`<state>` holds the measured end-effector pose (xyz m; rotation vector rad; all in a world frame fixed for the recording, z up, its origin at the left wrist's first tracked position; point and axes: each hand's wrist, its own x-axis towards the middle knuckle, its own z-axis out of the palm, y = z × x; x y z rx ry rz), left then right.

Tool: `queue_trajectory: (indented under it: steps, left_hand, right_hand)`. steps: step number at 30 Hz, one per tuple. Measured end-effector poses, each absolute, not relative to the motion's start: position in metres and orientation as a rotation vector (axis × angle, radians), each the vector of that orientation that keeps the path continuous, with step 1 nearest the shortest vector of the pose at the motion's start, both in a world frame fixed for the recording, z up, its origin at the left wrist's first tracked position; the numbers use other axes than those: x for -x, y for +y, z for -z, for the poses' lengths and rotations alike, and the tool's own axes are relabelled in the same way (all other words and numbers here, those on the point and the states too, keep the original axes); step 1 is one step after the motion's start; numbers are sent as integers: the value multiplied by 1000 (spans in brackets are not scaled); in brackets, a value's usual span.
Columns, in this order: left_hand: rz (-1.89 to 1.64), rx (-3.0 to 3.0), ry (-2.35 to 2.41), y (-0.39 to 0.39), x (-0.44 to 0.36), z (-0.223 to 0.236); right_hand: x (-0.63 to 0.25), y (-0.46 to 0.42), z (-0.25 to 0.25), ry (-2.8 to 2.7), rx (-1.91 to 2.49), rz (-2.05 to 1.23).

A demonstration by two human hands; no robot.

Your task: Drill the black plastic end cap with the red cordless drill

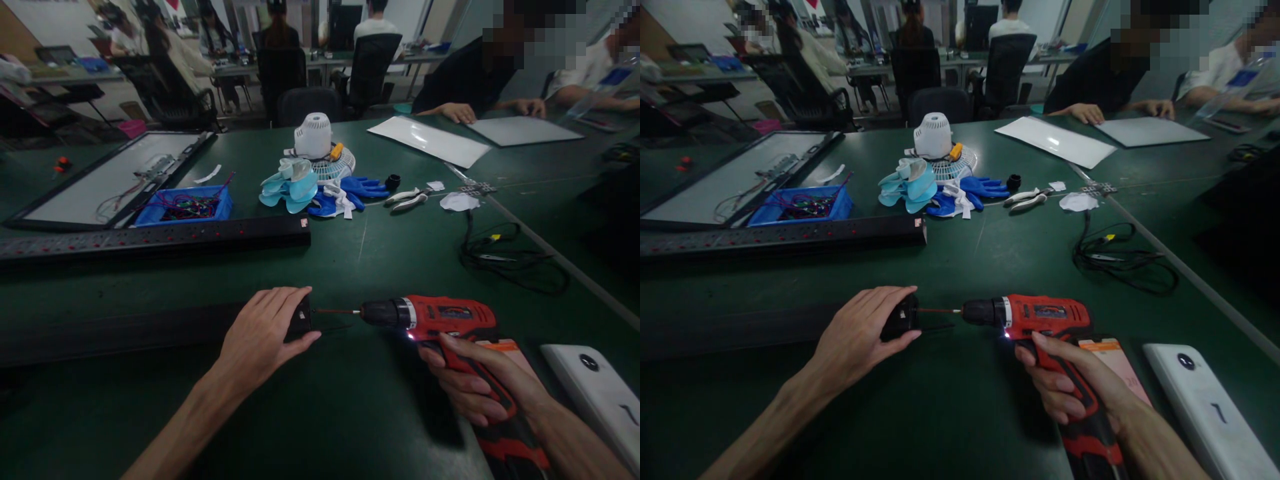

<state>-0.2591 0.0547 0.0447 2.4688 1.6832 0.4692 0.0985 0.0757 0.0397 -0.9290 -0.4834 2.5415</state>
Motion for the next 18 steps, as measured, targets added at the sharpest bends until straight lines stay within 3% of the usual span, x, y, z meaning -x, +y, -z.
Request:
queue_trajectory:
  steps: [18]
  left_hand:
    - [-469,-2458,1682,56,258,-46]
  right_hand:
    - [-94,71,-47,-494,1067,-2466]
